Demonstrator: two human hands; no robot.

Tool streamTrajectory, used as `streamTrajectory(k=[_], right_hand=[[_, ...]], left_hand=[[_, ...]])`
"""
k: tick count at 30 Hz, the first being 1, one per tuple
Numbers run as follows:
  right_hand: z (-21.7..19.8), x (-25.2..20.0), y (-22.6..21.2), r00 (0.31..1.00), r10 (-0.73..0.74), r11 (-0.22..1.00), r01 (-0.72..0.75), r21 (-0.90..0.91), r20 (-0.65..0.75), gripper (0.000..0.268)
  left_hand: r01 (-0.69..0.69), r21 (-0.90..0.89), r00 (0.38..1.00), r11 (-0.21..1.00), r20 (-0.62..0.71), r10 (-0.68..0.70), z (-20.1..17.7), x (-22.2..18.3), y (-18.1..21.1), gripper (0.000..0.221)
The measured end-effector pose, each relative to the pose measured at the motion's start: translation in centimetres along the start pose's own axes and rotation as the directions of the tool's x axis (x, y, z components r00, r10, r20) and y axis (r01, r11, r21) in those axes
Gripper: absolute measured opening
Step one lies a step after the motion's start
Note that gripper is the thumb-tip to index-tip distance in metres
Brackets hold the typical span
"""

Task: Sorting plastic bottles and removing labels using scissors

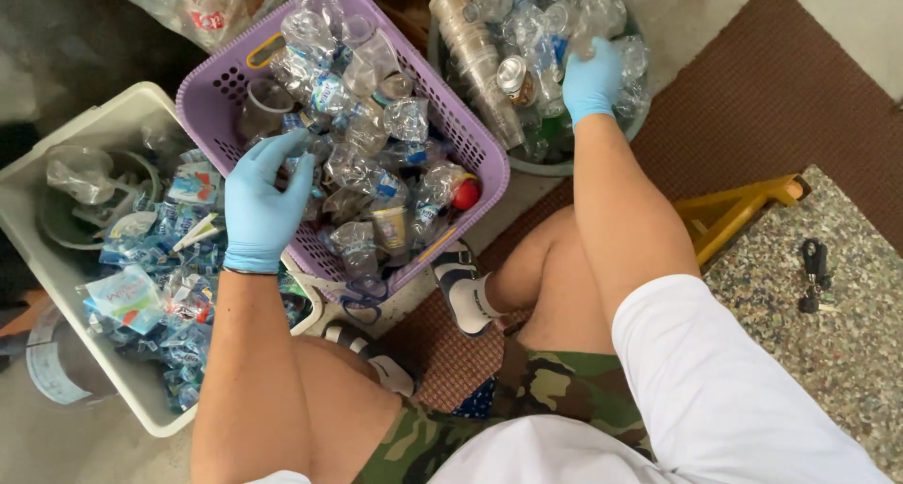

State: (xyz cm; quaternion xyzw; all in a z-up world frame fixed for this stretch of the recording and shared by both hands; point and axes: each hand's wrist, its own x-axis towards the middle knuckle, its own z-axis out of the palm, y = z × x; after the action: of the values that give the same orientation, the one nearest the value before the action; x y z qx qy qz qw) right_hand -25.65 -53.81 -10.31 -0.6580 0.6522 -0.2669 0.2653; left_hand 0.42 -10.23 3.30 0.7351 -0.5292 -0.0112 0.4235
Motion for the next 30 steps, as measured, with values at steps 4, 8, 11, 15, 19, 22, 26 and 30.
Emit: streamTrajectory(k=[4, 8, 11, 15, 19, 22, 26, 30], right_hand=[[1.4, -0.1, -0.1, 0.998, -0.052, 0.995, 0.048, 0.082, 0.045, 0.049], [2.0, -2.7, -3.4, 0.887, -0.438, 0.882, 0.455, 0.124, -0.147, 0.029], [3.0, -6.2, -6.2, 0.66, -0.726, 0.639, 0.752, 0.163, -0.193, 0.023], [5.7, -11.9, -9.0, 0.527, -0.85, 0.517, 0.826, 0.226, 0.021, 0.026], [10.7, -15.9, -7.8, 0.558, -0.786, 0.616, 0.745, 0.256, 0.268, 0.03], [14.8, -17.8, -6.1, 0.636, -0.689, 0.72, 0.654, 0.232, 0.347, 0.045], [14.4, -20.9, -8.4, 0.72, -0.517, 0.709, 0.663, -0.239, 0.463, 0.089], [16.4, -20.6, -9.1, 0.757, -0.373, 0.637, 0.629, -0.446, 0.536, 0.098]], left_hand=[[0.034, -0.009, 0.999, 0.999, 0.023, -0.033, -0.1, 0.1, -0.2, 0.026], [0.013, 0.001, 0.999, 1.0, 0.047, -0.013, -1.0, -0.2, 0.3, 0.028], [0.009, 0.001, 0.998, 1.0, 0.058, -0.009, -1.4, -0.7, 0.1, 0.029], [-0.033, -0.046, 0.999, 0.998, 0.024, 0.034, -2.3, -1.1, 0.4, 0.025], [-0.027, -0.004, 0.999, 1.0, 0.021, 0.027, -3.0, -1.9, -0.3, 0.028], [-0.006, 0.016, 1.0, 1.0, 0.018, 0.006, -3.7, -2.4, -1.2, 0.025], [0.023, 0.092, 1.0, 0.995, -0.003, -0.023, -4.3, -3.8, -2.8, 0.028], [0.096, 0.132, 0.995, 0.987, 0.007, -0.098, -5.3, -5.0, -3.6, 0.027]])
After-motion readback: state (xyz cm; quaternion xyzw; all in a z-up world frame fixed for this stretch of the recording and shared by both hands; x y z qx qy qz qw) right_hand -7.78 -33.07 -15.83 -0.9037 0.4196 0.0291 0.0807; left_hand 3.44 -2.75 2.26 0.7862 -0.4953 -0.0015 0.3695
